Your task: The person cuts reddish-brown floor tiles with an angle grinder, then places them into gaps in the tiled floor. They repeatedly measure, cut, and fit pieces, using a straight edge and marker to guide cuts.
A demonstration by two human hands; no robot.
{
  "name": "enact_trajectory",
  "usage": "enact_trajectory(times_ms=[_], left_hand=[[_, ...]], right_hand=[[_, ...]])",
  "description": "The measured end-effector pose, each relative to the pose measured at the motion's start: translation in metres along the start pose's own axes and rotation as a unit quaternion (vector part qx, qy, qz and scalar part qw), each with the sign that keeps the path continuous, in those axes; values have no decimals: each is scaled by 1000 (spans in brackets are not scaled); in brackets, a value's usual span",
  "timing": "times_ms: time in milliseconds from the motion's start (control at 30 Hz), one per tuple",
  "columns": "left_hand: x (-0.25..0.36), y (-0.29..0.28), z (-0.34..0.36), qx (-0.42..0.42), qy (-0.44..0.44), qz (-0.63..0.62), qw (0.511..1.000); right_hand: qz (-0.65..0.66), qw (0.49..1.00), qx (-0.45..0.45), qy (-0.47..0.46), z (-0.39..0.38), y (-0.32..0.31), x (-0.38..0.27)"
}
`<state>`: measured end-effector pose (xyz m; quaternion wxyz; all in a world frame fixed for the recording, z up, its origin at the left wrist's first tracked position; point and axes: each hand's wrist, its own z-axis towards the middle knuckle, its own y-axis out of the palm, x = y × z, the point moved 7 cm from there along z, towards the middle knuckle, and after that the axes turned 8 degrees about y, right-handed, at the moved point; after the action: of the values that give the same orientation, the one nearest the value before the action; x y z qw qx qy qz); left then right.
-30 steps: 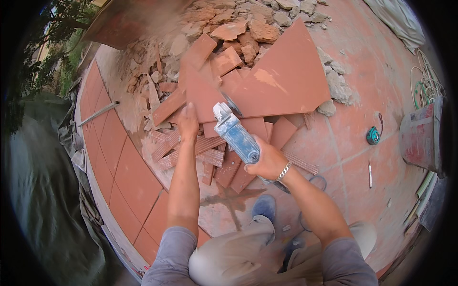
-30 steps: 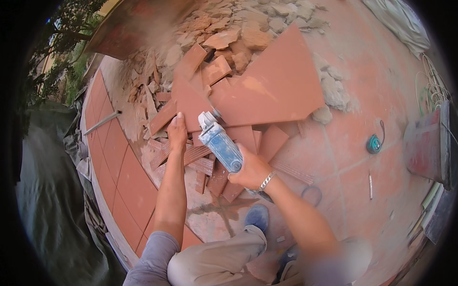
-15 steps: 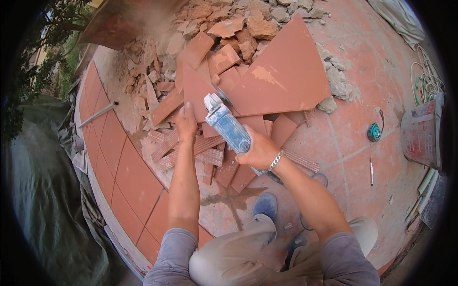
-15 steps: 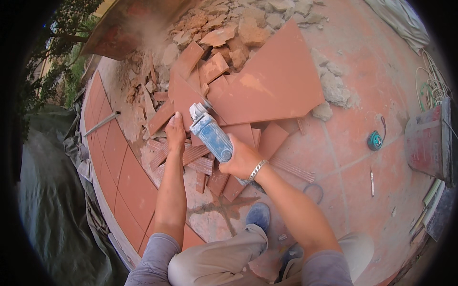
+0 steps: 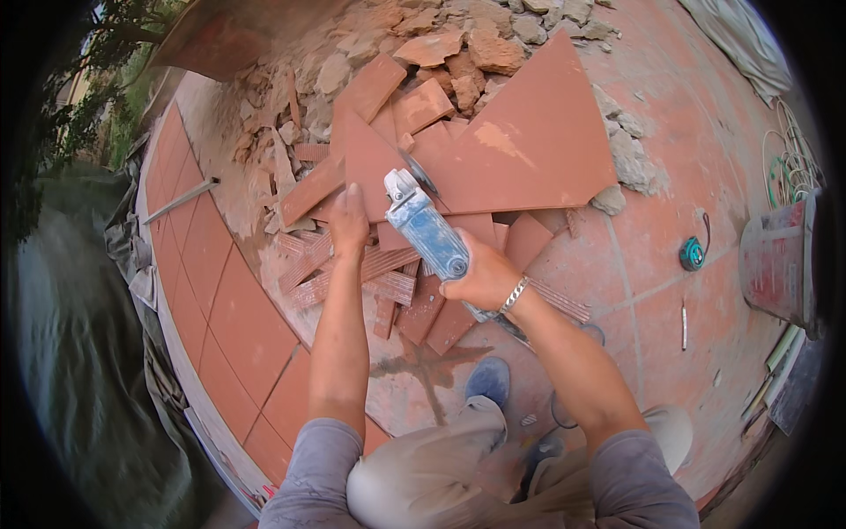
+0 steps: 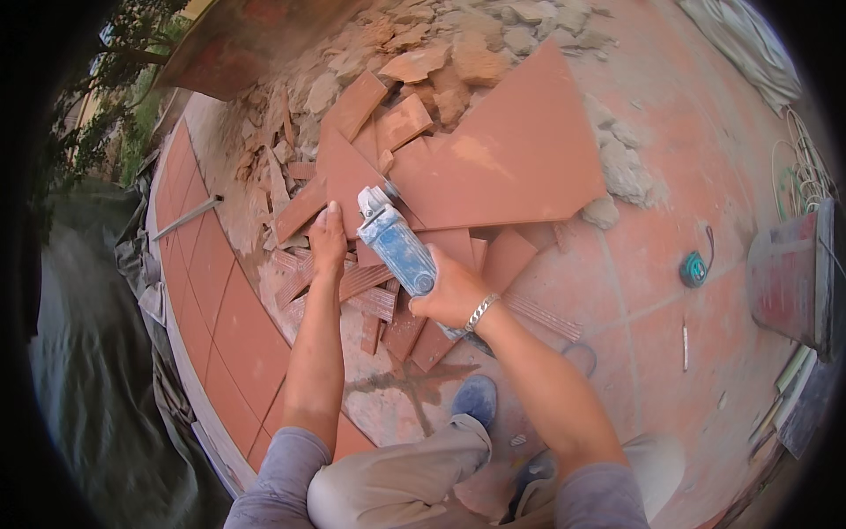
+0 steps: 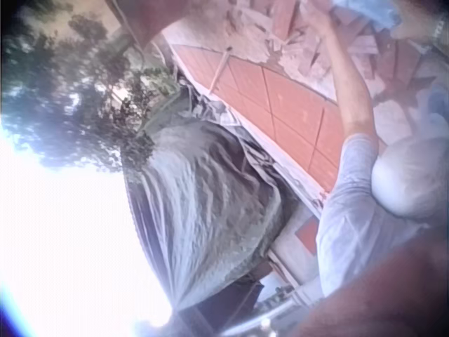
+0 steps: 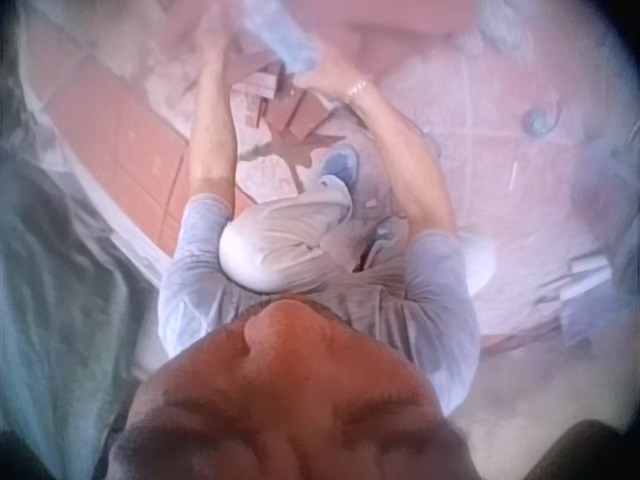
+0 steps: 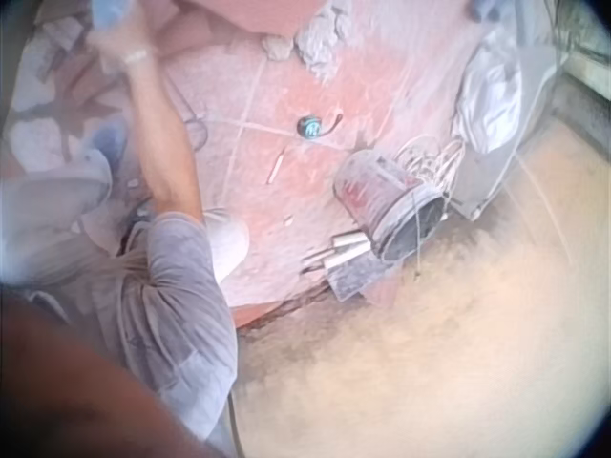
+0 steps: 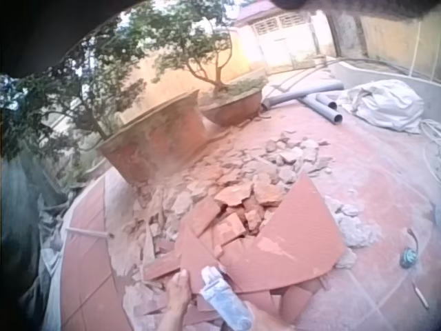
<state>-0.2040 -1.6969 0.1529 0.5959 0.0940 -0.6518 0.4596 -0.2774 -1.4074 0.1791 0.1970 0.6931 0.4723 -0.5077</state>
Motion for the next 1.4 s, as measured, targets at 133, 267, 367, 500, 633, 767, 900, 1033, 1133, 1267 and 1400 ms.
enact_trajectory(times_ms=[133,267,367,500,633,767,900,1033,1133,1267,1400], left_hand=[[-21,2,-9,10,-43,-16,999],[-30,14,-23,32,-45,-88,995],[-31,11,-27,37,-64,-113,991],[-26,13,-26,29,-52,-124,990],[-23,11,-28,34,-44,-90,994],[-23,11,-28,46,-47,-90,994],[-25,11,-25,47,-48,-69,995],[-28,10,-24,52,-37,-54,997],[-30,9,-24,48,-32,-25,998],[-31,10,-23,49,-37,-26,998],[-32,11,-25,55,-65,-47,995]], right_hand=[[-3,999,-29,19,-11,-1,1],[-53,998,11,23,-19,-5,2],[-77,996,4,36,-18,0,0],[-72,997,15,26,-13,0,-3],[-87,996,18,14,-11,3,-4],[-94,995,2,27,-15,3,-4],[-87,996,-4,24,-18,3,-6],[-96,994,-10,48,-21,4,2],[-103,994,2,39,-25,3,3],[-104,994,-2,29,-30,1,4],[-106,994,-1,27,-34,1,5]])
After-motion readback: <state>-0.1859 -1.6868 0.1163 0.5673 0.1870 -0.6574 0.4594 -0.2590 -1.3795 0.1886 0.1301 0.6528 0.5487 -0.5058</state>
